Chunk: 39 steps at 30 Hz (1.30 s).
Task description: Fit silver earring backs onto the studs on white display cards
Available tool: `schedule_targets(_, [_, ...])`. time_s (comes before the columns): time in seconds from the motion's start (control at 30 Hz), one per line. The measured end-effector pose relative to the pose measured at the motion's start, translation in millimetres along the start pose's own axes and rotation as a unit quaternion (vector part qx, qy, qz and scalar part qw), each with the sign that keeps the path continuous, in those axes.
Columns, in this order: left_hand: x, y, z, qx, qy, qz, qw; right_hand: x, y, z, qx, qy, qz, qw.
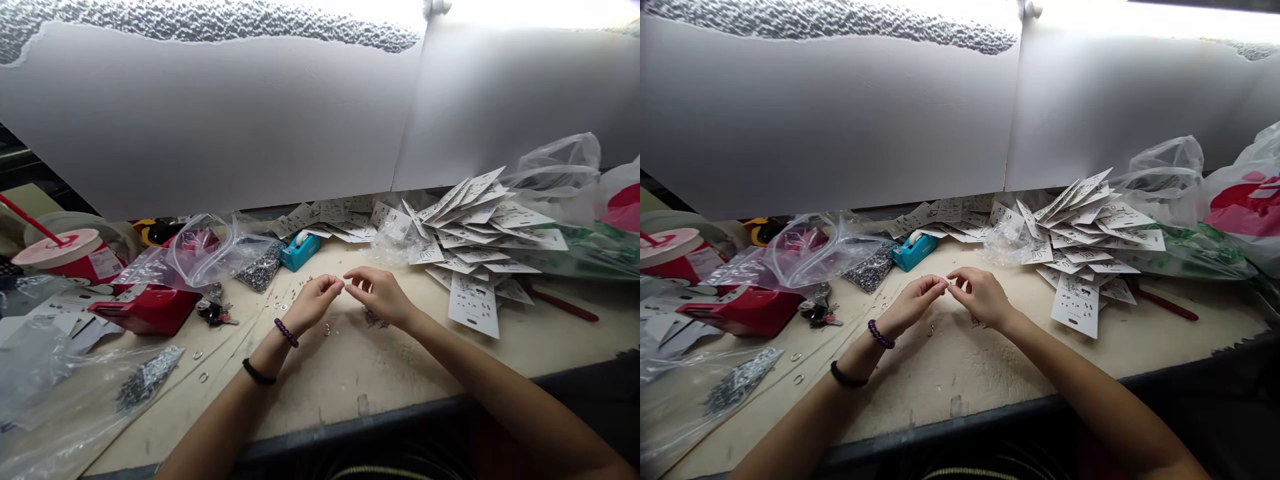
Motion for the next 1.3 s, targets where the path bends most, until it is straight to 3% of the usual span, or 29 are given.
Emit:
schedule_targets(0.17, [-0.5, 2.4, 1.0, -0.007, 0.097, 0.033, 0.995, 8.2, 2.5, 0.5, -0.035, -0.020, 0.030, 0.999])
schedule_targets(0.37, [6.5, -0.6, 3.3, -0.030, 0.110, 0.028, 0.993, 7.2, -1.7, -5.7, -0.034, 0.008, 0.055, 0.998])
schedule_targets(0.6, [10.2, -2.0, 3.4, -0.049, 0.045, 0.016, 0.998, -5.9, -2.4, -14.5, 0.015, 0.111, 0.020, 0.993])
schedule_targets(0.73, [9.5, 1.5, 8.4, -0.101, -0.003, 0.013, 0.995, -12.0, -5.2, -22.8, 0.081, 0.188, -0.014, 0.979])
schedule_targets(0.83, [2.4, 6.2, 8.0, -0.140, -0.041, -0.043, 0.988, -13.4, -15.7, -31.7, 0.151, 0.220, -0.024, 0.963])
schedule_targets(0.97, [-27.0, 22.5, -0.1, -0.188, -0.088, -0.227, 0.952, -11.3, -33.7, -42.6, 0.188, 0.238, -0.043, 0.952])
schedule_targets(1.07, [-45.4, 37.5, -9.7, -0.212, -0.069, -0.327, 0.918, -7.7, -37.1, -47.4, 0.151, 0.236, -0.048, 0.959])
schedule_targets(1.17, [-52.5, 48.9, -24.8, -0.190, -0.038, -0.419, 0.887, -12.1, -30.9, -43.9, 0.104, 0.207, -0.025, 0.972])
schedule_targets(1.23, [-41.2, 45.1, -31.8, -0.182, -0.058, -0.390, 0.901, -19.9, -28.9, -22.9, -0.009, 0.148, 0.001, 0.989])
schedule_targets(1.3, [-26.7, 43.5, -28.7, -0.212, -0.056, -0.364, 0.905, -35.8, -28.4, -2.4, -0.091, 0.111, -0.003, 0.990])
Point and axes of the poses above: each hand's wrist, its own y-axis away from the middle knuckle, its own z-axis out of the back of the hand, x = y × z, the point moved 7 cm from there along -y, towards the middle knuckle, and after that the axes turned 2 degrees about z, right-handed, at the moved point
